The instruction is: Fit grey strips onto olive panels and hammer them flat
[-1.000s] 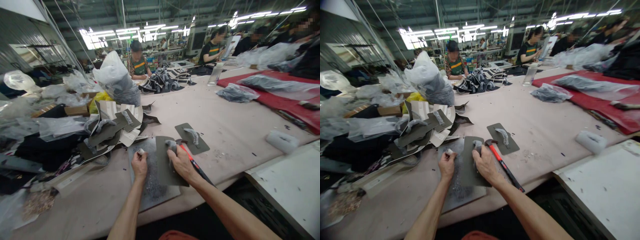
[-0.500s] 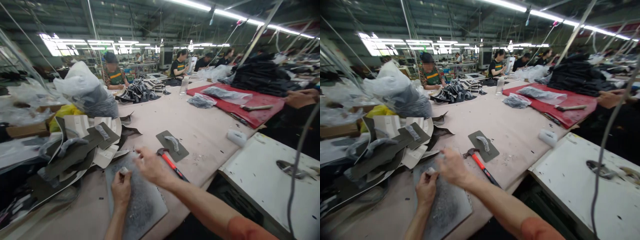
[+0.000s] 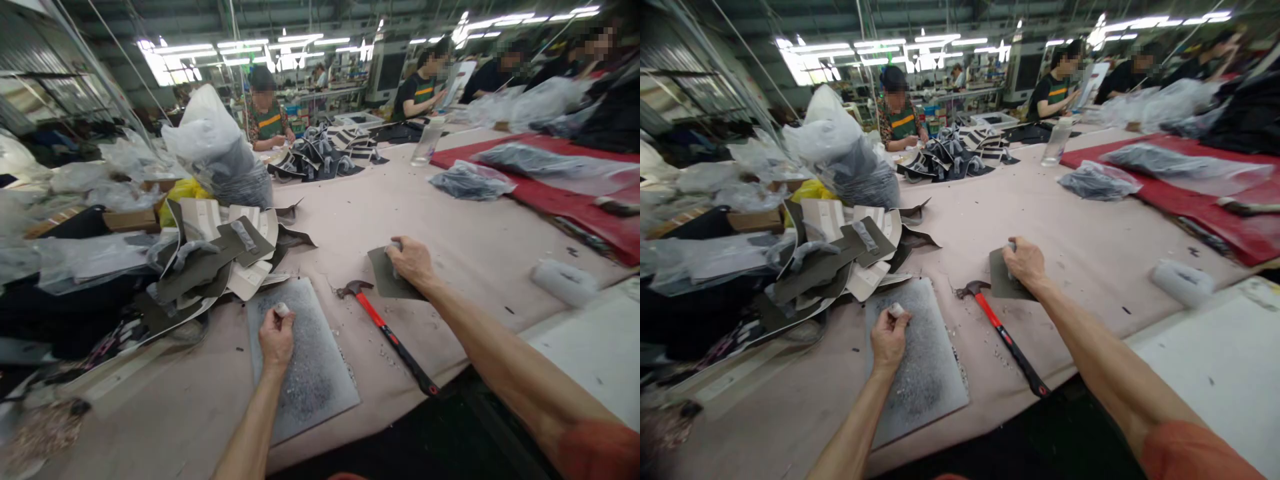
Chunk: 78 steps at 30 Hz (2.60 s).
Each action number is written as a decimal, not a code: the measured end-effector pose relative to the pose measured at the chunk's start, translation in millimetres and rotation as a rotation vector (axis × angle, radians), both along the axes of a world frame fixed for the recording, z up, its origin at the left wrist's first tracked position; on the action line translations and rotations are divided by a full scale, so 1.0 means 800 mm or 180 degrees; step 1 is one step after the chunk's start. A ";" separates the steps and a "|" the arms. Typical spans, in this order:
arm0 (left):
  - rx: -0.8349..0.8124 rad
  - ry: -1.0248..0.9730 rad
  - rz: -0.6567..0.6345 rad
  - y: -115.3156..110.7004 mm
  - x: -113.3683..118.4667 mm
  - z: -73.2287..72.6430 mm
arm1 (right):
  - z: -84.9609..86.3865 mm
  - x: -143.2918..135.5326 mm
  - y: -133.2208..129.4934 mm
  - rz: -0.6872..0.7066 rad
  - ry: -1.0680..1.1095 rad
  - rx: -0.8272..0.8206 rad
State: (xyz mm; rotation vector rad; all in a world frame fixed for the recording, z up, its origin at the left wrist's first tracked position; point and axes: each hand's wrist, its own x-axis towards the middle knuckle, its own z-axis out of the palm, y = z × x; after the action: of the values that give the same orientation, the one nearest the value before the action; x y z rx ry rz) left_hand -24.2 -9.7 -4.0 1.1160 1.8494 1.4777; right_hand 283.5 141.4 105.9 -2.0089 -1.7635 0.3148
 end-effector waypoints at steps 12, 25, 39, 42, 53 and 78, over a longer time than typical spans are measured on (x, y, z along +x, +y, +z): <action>0.0291 -0.0499 0.0441 0.000 -0.001 -0.011 | -0.058 -0.173 -0.227 0.1130 0.0406 -0.0250; 0.0309 -0.1021 -0.0670 0.027 0.024 0.012 | -0.068 -0.178 -0.230 0.1285 0.0285 -0.1032; 0.0126 -0.0803 -0.0767 0.028 0.033 0.009 | -0.070 -0.157 -0.223 0.1379 0.1046 -0.1172; 0.0137 -0.0701 -0.0786 0.028 0.034 0.008 | -0.075 -0.158 -0.222 0.1389 0.0991 -0.1145; 0.0300 0.0857 -0.0863 0.017 0.044 0.004 | -0.069 -0.117 -0.204 0.1539 0.1198 -0.0612; 0.0247 0.0918 -0.1153 0.018 0.041 0.004 | 0.034 -0.063 -0.180 0.1836 -0.0268 -0.0329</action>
State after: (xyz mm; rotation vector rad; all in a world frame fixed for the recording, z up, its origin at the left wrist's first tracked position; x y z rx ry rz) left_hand 8.3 5.0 -0.7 1.6749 1.6611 1.2371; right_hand 233.1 -2.5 133.2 -1.5523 -2.4028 0.5116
